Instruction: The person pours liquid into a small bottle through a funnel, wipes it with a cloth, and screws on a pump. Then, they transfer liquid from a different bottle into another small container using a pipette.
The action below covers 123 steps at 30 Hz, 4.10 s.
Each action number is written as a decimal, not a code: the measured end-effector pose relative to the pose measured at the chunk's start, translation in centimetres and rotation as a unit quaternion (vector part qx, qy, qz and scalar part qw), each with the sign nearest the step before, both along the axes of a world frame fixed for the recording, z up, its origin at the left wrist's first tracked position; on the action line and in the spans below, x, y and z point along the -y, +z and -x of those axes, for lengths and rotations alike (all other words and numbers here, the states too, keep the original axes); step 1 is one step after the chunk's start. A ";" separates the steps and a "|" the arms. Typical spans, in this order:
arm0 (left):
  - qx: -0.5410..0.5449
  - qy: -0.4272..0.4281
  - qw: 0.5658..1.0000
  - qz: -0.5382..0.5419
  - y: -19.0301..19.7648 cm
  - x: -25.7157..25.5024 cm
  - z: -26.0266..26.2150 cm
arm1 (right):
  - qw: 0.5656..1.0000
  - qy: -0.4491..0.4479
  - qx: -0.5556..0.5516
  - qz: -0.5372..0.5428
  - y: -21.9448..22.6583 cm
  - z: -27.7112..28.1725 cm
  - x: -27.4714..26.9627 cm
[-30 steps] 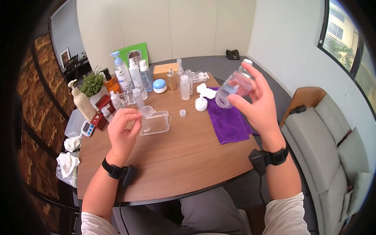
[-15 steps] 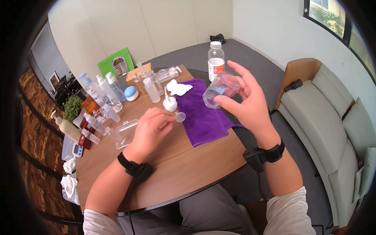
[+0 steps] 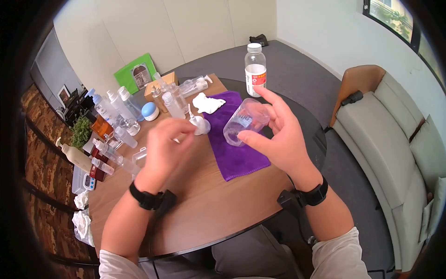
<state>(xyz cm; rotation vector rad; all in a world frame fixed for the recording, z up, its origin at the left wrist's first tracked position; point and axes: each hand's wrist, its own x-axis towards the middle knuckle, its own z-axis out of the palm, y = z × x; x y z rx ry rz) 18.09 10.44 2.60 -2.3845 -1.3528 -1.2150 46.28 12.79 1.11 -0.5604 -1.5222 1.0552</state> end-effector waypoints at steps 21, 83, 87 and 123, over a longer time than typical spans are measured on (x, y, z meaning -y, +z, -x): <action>0.220 0.290 0.924 0.122 5.6 -12.2 7.2 | 0.997 0.035 0.025 -0.058 -1.5 2.2 1.4; 0.505 -0.163 0.755 0.384 -4.6 14.0 11.9 | 0.922 -0.066 0.370 0.090 -0.3 13.5 -6.5; 0.516 -0.154 0.756 0.371 -4.8 13.9 11.7 | 0.910 -0.066 0.409 0.028 -1.4 14.8 -6.6; 0.406 -0.024 0.873 0.270 -4.1 14.5 12.1 | 0.892 0.220 0.291 -0.267 2.7 17.3 2.3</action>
